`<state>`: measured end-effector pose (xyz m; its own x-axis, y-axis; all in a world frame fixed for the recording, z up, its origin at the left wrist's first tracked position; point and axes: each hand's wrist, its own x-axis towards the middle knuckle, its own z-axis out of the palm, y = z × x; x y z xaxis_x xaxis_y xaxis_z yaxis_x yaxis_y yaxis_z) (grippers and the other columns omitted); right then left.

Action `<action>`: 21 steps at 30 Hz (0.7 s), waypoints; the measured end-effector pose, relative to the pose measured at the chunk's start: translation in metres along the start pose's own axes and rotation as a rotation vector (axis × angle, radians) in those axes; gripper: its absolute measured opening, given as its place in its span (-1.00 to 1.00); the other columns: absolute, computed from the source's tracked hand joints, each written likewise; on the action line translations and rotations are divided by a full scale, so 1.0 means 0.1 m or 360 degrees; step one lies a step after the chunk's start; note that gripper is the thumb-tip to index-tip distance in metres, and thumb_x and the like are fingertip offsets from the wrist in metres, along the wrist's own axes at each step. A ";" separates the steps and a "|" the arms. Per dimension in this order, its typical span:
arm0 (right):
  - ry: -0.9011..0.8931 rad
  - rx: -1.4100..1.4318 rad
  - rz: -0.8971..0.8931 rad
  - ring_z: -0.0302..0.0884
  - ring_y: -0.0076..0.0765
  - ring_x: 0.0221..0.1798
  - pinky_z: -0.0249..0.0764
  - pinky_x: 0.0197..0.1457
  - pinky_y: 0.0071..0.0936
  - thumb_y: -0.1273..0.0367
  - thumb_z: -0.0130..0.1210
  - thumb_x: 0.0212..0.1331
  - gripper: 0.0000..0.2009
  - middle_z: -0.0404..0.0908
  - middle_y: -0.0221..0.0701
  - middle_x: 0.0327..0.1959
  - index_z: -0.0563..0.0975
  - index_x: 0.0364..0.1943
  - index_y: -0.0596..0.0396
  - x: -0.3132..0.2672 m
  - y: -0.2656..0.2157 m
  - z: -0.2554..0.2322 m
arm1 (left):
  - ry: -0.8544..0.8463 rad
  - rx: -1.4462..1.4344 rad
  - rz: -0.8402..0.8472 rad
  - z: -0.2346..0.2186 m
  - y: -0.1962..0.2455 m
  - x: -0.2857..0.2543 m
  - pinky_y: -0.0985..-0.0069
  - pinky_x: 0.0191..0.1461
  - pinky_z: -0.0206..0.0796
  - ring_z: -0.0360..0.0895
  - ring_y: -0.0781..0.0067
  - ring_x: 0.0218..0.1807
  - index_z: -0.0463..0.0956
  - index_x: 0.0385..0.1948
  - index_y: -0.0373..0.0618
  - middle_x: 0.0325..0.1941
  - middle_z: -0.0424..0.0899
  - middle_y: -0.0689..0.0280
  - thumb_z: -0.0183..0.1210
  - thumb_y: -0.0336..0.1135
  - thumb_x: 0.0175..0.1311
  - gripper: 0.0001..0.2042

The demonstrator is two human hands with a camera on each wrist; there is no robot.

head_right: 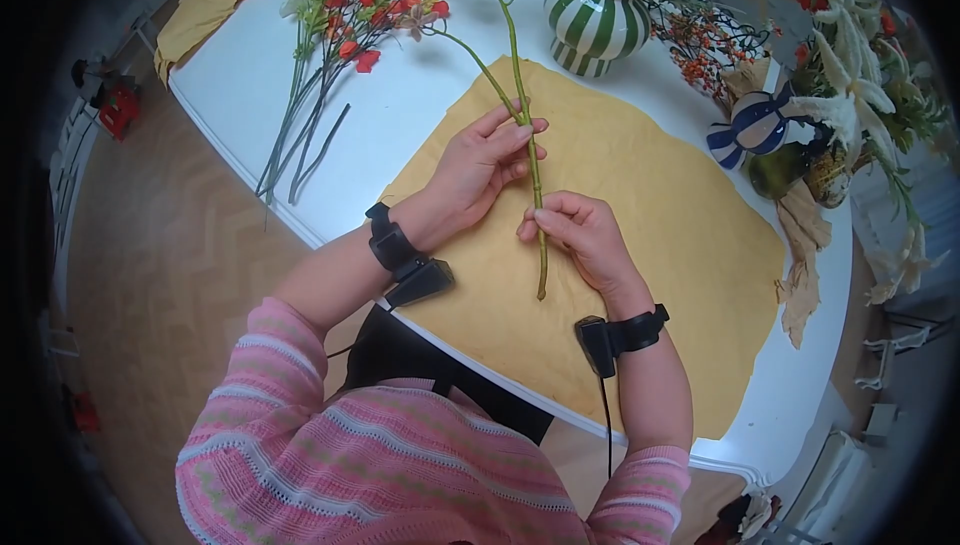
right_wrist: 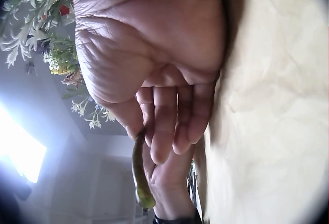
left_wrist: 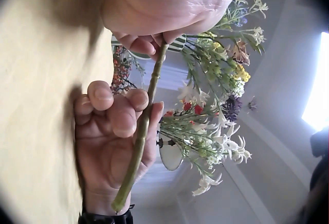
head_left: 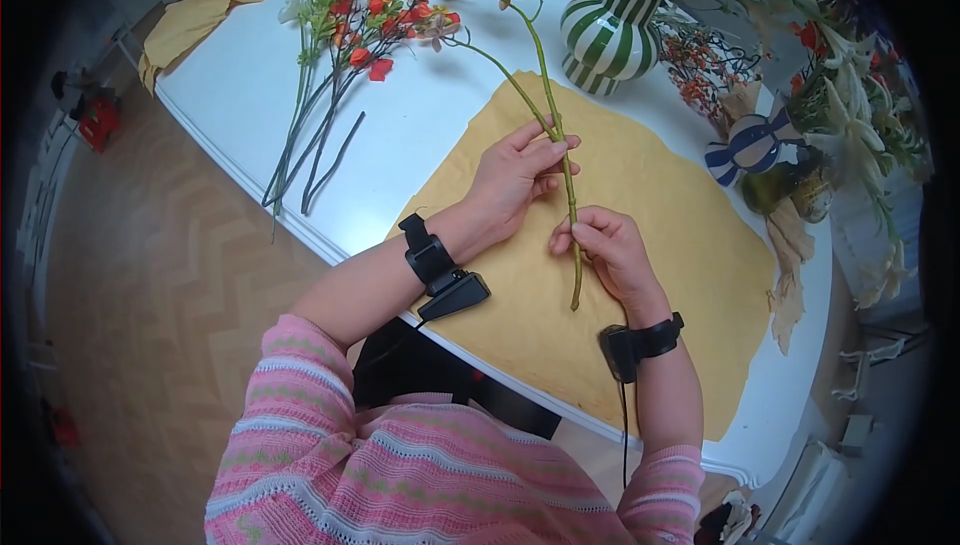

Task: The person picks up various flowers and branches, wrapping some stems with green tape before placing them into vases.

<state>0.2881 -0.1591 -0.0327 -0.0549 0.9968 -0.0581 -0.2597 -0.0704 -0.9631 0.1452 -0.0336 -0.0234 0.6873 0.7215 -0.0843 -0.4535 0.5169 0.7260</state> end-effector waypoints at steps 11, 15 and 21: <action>0.0171 0.0082 -0.0029 0.57 -0.49 -0.28 0.47 -0.10 -0.56 0.40 0.11 0.27 -0.88 0.61 -0.37 -0.41 0.53 -0.32 0.19 0.02 0.05 -0.02 | -0.0103 0.0161 -0.0004 0.01 -0.05 -0.03 0.67 -0.24 0.41 0.60 0.52 -0.19 0.13 0.33 -0.22 0.06 0.60 0.18 0.14 -0.43 0.31 -0.44; 0.0158 0.0026 0.0002 0.56 -0.49 -0.29 0.46 -0.10 -0.55 0.41 0.10 0.27 -0.88 0.61 -0.37 -0.40 0.53 -0.34 0.19 0.02 0.06 -0.03 | -0.0114 0.0172 -0.0011 0.02 -0.06 -0.04 0.66 -0.24 0.40 0.60 0.51 -0.19 0.11 0.33 -0.23 0.06 0.60 0.16 0.14 -0.43 0.30 -0.43; 0.0124 0.0026 0.0002 0.55 -0.50 -0.28 0.45 -0.09 -0.55 0.41 0.10 0.28 -0.88 0.61 -0.37 -0.39 0.53 -0.34 0.20 0.02 0.05 -0.03 | -0.0152 0.0201 0.0070 0.04 -0.05 -0.07 0.64 -0.23 0.40 0.60 0.50 -0.18 0.08 0.34 -0.23 0.04 0.60 0.15 0.15 -0.42 0.29 -0.40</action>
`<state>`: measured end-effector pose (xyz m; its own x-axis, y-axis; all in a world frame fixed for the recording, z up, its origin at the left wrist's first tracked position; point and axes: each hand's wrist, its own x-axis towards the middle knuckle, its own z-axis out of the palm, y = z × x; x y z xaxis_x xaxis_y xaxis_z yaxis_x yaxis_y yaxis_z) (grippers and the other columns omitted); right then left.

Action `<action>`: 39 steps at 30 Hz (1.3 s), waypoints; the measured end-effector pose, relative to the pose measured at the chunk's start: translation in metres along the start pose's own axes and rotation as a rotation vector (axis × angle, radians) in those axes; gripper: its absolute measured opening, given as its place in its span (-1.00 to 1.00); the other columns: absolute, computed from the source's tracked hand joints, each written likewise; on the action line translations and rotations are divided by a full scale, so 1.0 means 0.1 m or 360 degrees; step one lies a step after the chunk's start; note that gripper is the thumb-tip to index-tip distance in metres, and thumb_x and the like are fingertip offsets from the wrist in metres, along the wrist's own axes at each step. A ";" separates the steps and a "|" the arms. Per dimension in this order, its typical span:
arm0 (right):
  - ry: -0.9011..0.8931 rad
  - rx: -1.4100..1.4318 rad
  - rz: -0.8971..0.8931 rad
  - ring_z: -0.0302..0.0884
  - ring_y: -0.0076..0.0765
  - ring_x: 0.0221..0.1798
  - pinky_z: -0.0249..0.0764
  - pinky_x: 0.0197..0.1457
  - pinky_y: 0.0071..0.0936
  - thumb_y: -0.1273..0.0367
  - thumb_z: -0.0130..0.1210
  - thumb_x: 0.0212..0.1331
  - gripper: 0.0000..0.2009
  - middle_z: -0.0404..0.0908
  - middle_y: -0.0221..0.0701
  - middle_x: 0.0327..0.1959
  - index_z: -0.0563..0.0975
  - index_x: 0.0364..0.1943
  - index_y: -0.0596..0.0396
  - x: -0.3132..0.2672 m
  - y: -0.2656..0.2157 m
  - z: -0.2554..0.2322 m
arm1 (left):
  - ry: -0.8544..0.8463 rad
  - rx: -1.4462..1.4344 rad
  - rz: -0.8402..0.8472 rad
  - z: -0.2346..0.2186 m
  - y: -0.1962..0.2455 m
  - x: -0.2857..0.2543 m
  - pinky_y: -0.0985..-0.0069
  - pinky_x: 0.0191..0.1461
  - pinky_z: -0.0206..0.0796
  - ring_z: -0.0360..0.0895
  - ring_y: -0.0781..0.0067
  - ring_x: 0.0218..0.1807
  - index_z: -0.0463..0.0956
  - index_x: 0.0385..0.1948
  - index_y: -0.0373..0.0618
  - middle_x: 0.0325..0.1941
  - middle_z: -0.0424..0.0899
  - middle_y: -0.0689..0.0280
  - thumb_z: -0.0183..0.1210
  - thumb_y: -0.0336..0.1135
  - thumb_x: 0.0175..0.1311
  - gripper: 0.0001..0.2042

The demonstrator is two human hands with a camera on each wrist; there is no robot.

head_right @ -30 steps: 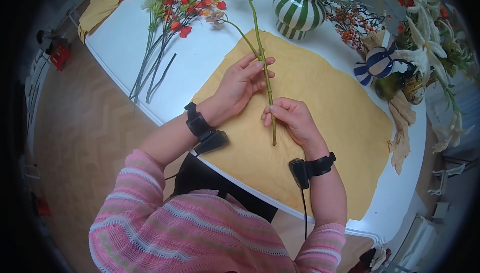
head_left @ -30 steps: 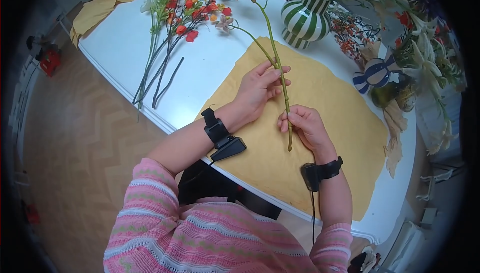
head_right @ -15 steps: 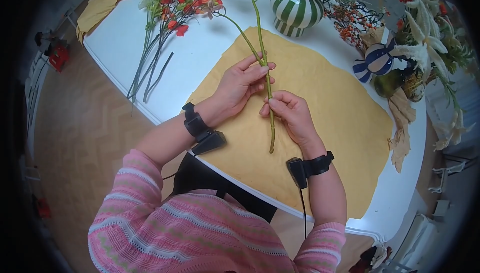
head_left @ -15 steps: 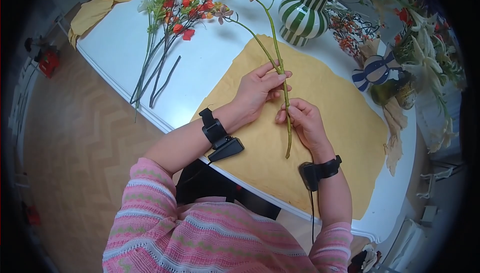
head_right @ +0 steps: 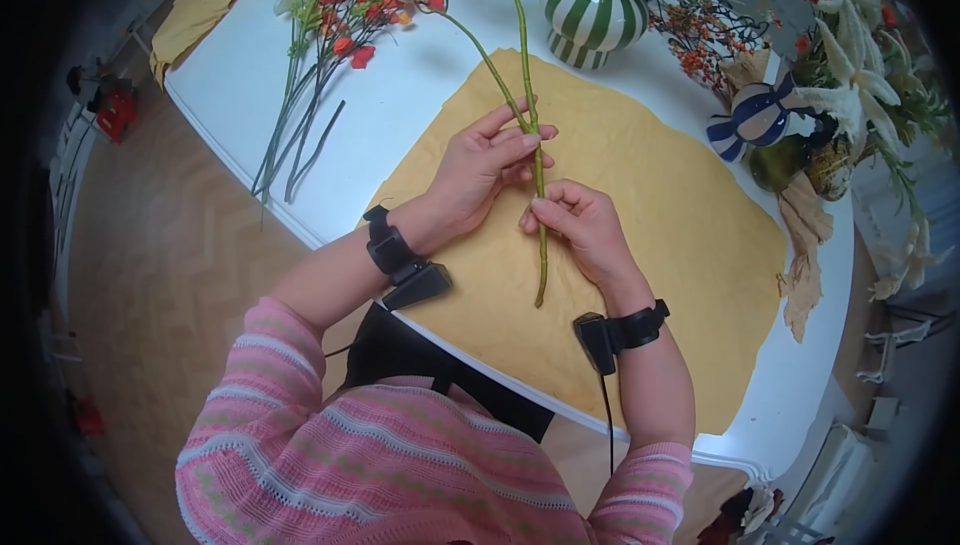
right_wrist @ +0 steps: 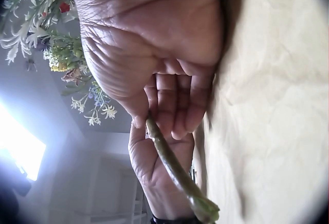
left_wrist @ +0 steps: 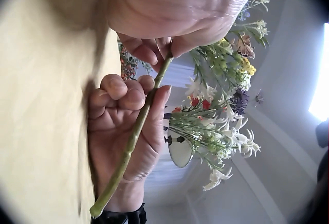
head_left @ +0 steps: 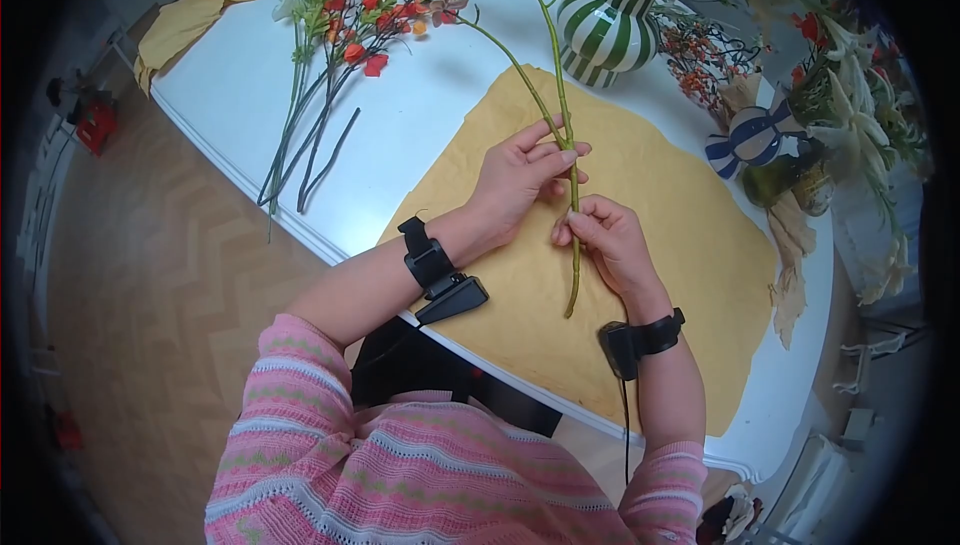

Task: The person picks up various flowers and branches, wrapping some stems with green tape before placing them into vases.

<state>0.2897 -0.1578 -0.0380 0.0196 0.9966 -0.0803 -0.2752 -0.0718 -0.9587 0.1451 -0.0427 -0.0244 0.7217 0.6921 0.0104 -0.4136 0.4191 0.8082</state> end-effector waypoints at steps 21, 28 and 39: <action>-0.0133 0.0018 0.0023 0.56 -0.46 -0.23 0.43 -0.03 -0.52 0.38 0.05 0.31 -0.82 0.62 -0.34 -0.38 0.56 -0.32 0.26 -0.01 -0.03 0.00 | 0.0038 -0.0089 0.0003 0.00 0.05 -0.02 0.63 -0.20 0.41 0.59 0.44 -0.15 0.11 0.34 -0.13 0.08 0.55 0.15 0.01 -0.30 0.39 -0.49; -0.0159 0.0043 0.0021 0.56 -0.44 -0.22 0.43 -0.01 -0.50 0.37 0.04 0.32 -0.80 0.63 -0.32 -0.37 0.57 -0.31 0.28 -0.02 -0.03 0.00 | 0.0075 -0.0102 -0.0005 0.01 0.02 -0.01 0.67 -0.24 0.42 0.59 0.52 -0.19 0.20 0.27 -0.17 0.00 0.58 0.22 0.08 -0.35 0.37 -0.54; -0.0077 -0.0001 0.0008 0.58 -0.44 -0.21 0.45 0.00 -0.51 0.37 0.10 0.25 -0.79 0.64 -0.32 -0.34 0.57 -0.22 0.29 -0.03 -0.04 0.02 | 0.0070 -0.0125 -0.0050 -0.01 -0.01 0.01 0.69 -0.27 0.42 0.58 0.55 -0.23 0.22 0.24 -0.18 -0.09 0.59 0.28 0.10 -0.35 0.36 -0.55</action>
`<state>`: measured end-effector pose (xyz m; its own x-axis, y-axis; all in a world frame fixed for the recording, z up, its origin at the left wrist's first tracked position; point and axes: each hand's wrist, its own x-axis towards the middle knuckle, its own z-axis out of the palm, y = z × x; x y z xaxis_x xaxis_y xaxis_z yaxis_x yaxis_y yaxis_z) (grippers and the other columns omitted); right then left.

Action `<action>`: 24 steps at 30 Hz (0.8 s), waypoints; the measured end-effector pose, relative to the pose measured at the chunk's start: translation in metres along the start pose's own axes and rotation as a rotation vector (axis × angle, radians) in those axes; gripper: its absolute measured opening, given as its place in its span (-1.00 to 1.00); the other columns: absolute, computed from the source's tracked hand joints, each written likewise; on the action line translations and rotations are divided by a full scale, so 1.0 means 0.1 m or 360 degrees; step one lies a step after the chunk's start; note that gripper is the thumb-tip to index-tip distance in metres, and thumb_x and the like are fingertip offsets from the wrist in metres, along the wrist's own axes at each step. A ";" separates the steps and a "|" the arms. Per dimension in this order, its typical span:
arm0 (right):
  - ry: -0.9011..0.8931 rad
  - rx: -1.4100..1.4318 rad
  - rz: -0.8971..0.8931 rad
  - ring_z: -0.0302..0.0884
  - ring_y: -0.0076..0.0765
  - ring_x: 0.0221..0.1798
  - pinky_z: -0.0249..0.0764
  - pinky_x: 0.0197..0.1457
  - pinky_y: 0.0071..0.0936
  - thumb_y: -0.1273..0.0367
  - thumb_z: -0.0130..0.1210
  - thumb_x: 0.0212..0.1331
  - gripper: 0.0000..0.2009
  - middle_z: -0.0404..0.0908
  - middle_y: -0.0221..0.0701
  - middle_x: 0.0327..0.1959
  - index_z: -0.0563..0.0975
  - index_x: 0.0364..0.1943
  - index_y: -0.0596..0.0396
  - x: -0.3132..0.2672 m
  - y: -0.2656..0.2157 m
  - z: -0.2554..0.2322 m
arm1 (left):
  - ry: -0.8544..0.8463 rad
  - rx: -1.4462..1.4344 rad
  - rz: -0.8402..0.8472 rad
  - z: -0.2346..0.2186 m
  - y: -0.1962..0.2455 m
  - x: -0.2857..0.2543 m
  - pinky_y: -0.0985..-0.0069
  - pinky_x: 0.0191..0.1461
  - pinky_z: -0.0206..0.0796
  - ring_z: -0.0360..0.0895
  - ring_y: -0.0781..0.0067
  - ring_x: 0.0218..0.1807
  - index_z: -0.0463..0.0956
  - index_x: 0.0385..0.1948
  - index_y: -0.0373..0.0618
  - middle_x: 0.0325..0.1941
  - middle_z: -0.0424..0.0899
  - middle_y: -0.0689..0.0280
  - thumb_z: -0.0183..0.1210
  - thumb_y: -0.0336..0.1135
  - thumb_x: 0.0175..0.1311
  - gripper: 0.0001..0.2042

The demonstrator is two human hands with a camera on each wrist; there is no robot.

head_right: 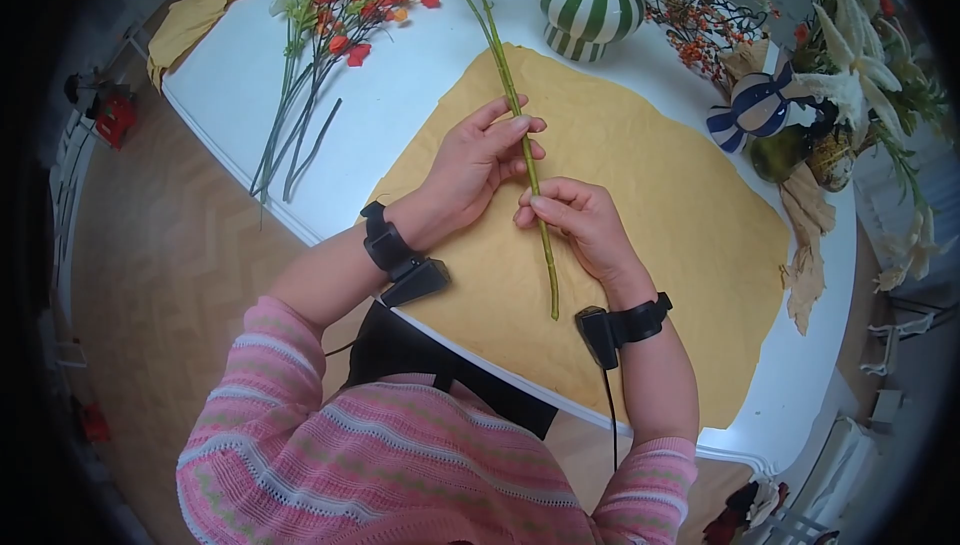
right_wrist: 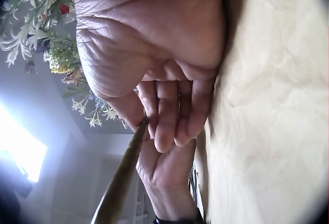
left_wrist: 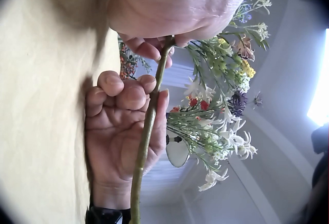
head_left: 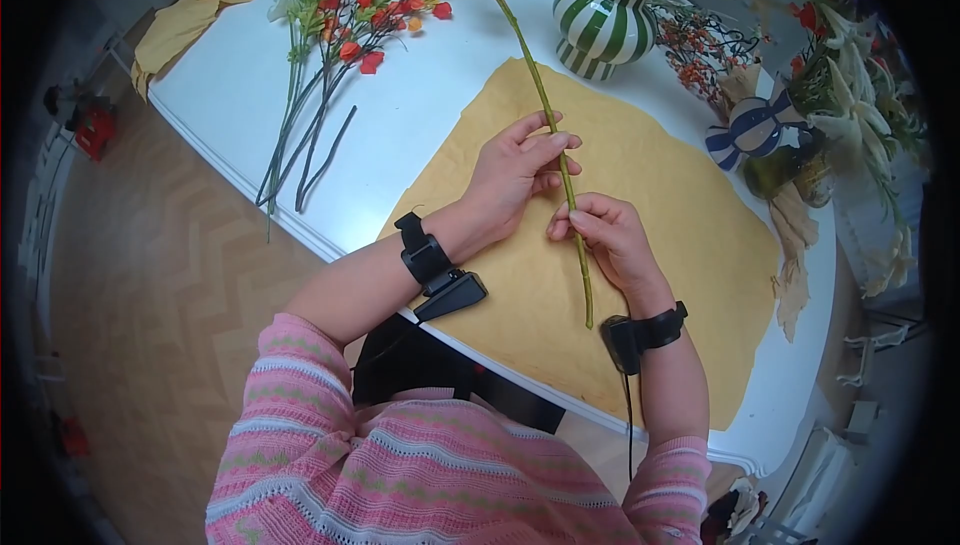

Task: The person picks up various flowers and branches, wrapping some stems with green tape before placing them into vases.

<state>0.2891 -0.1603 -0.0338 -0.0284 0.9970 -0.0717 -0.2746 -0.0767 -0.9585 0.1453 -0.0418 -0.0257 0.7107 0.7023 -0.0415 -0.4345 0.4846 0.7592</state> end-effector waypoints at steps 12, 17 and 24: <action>0.0045 -0.0034 -0.0025 0.58 -0.47 -0.22 0.47 -0.02 -0.53 0.36 0.11 0.25 -0.77 0.63 -0.35 -0.34 0.56 -0.15 0.28 0.00 0.01 0.01 | -0.0048 0.0052 -0.0066 0.01 -0.03 -0.01 0.65 -0.27 0.43 0.58 0.54 -0.26 0.30 0.10 -0.12 -0.14 0.59 0.30 0.15 -0.36 0.31 -0.64; 0.0073 -0.0120 0.0006 0.56 -0.52 -0.23 0.45 -0.03 -0.58 0.37 0.12 0.25 -0.79 0.64 -0.37 -0.36 0.59 -0.18 0.28 0.00 -0.02 0.04 | -0.0007 0.0146 -0.0068 0.03 -0.01 -0.03 0.65 -0.28 0.36 0.57 0.57 -0.27 0.32 -0.02 -0.08 -0.20 0.62 0.34 0.18 -0.34 0.29 -0.71; 0.0088 -0.0254 0.0041 0.53 -0.58 -0.25 0.42 -0.06 -0.63 0.39 0.12 0.25 -0.80 0.64 -0.42 -0.37 0.61 -0.21 0.29 0.00 -0.03 0.06 | -0.0002 0.0176 -0.0069 0.05 -0.01 -0.04 0.65 -0.30 0.32 0.57 0.57 -0.29 0.31 -0.02 -0.06 -0.24 0.64 0.35 0.18 -0.33 0.29 -0.70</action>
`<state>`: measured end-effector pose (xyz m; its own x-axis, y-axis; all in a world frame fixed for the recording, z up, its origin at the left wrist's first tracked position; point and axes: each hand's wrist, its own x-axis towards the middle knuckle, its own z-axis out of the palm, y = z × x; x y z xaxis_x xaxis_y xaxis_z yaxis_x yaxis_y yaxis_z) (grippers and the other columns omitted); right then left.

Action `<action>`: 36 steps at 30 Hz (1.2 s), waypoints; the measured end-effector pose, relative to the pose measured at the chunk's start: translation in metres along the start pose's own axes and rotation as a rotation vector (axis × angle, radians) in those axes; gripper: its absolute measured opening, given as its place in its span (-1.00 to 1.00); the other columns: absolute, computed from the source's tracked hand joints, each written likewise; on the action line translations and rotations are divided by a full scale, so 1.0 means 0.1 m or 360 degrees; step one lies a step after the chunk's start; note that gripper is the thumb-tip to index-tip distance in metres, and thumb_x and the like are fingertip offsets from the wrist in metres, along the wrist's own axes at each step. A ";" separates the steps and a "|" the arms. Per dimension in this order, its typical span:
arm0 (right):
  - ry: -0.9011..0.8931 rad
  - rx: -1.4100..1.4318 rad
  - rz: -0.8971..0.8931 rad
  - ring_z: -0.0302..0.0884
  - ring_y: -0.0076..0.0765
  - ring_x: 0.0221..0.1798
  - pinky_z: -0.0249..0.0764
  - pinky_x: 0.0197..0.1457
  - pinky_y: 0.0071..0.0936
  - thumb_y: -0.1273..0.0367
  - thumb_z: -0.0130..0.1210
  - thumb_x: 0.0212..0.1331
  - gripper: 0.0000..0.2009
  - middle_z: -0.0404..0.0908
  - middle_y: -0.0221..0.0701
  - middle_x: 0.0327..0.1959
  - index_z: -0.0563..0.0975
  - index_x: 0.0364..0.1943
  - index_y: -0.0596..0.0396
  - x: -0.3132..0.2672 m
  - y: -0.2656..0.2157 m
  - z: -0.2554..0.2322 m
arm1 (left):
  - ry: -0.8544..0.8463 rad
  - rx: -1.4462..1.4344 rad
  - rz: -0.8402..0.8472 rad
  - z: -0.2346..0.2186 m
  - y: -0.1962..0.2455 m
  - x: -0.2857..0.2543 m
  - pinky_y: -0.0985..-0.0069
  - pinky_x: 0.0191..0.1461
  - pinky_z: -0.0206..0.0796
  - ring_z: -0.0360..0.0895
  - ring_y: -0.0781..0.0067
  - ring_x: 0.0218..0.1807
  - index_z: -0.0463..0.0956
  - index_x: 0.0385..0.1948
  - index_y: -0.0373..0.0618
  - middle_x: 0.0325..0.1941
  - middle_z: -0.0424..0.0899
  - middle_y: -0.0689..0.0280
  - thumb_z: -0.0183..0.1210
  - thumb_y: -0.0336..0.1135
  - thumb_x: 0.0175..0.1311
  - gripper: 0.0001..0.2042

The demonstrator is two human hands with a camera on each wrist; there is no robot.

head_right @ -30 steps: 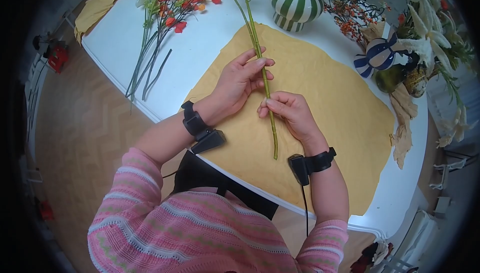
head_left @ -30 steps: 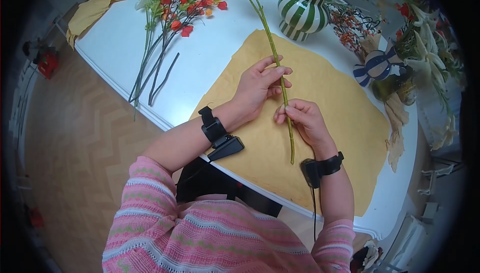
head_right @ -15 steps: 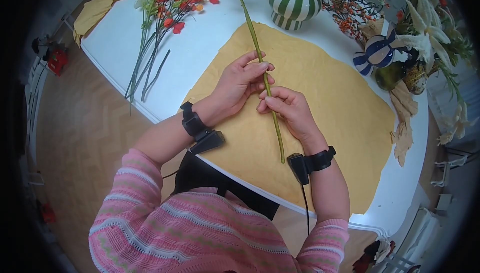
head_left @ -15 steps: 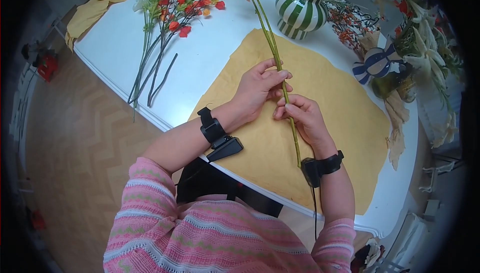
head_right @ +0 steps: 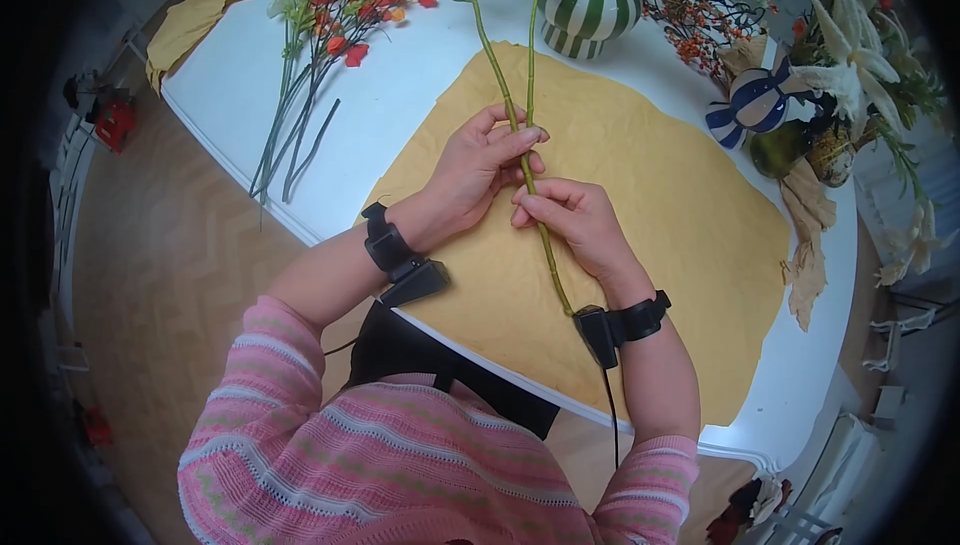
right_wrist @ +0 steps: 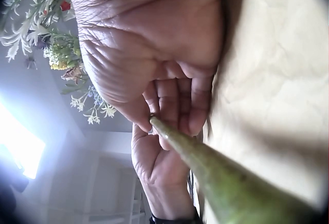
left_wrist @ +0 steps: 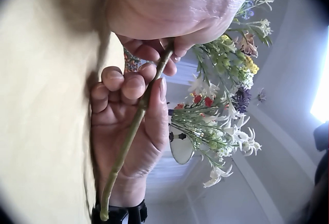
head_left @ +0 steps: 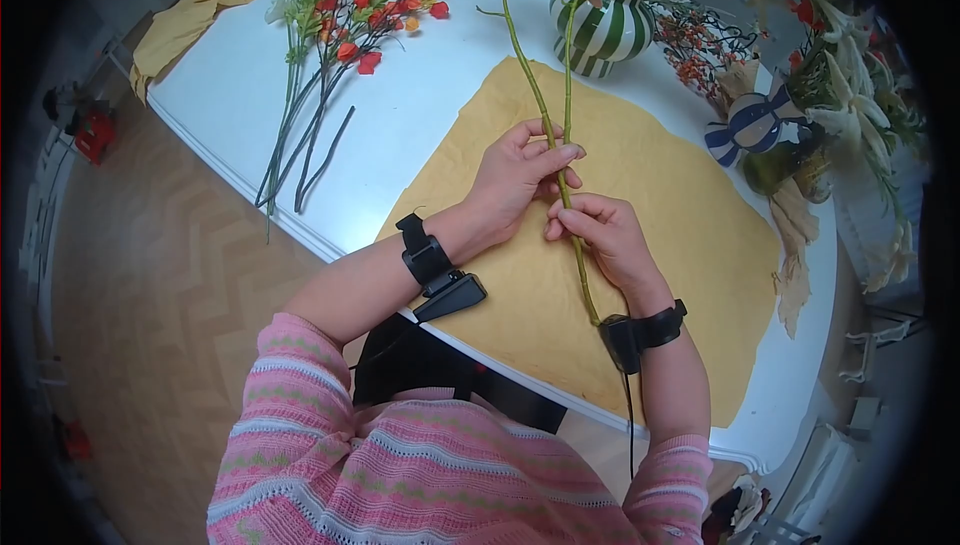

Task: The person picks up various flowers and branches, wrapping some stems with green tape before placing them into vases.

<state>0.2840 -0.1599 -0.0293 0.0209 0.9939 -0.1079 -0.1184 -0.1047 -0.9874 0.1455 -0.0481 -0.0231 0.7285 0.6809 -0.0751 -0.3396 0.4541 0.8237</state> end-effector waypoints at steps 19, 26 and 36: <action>-0.0202 0.0061 0.0015 0.57 -0.49 -0.16 0.42 0.04 -0.55 0.33 0.05 0.31 -0.75 0.66 -0.36 -0.32 0.59 -0.17 0.28 -0.03 -0.01 -0.02 | -0.0085 -0.0254 -0.0027 -0.02 0.06 -0.02 0.50 -0.12 0.40 0.54 0.46 -0.25 0.34 0.14 -0.23 -0.18 0.59 0.25 -0.01 -0.12 0.41 -0.59; -0.0283 0.0148 0.0005 0.57 -0.44 -0.15 0.43 0.06 -0.51 0.33 0.04 0.32 -0.75 0.65 -0.32 -0.30 0.58 -0.16 0.29 -0.03 0.00 -0.05 | -0.0094 -0.0295 0.0046 0.00 0.04 -0.02 0.54 -0.19 0.44 0.55 0.47 -0.31 0.37 0.04 -0.23 -0.24 0.60 0.23 -0.01 -0.11 0.43 -0.63; -0.0217 0.0151 0.0001 0.60 -0.42 -0.15 0.46 0.06 -0.50 0.37 0.09 0.27 -0.78 0.66 -0.30 -0.28 0.60 -0.18 0.29 -0.04 0.01 -0.04 | -0.0071 -0.0269 0.0018 0.01 0.03 -0.02 0.58 -0.21 0.42 0.55 0.49 -0.31 0.40 0.03 -0.20 -0.25 0.60 0.25 0.07 -0.15 0.39 -0.66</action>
<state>0.2880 -0.1636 -0.0305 -0.1133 0.9899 -0.0852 -0.2116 -0.1078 -0.9714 0.1430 -0.0485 -0.0200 0.7484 0.6621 -0.0386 -0.4402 0.5394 0.7178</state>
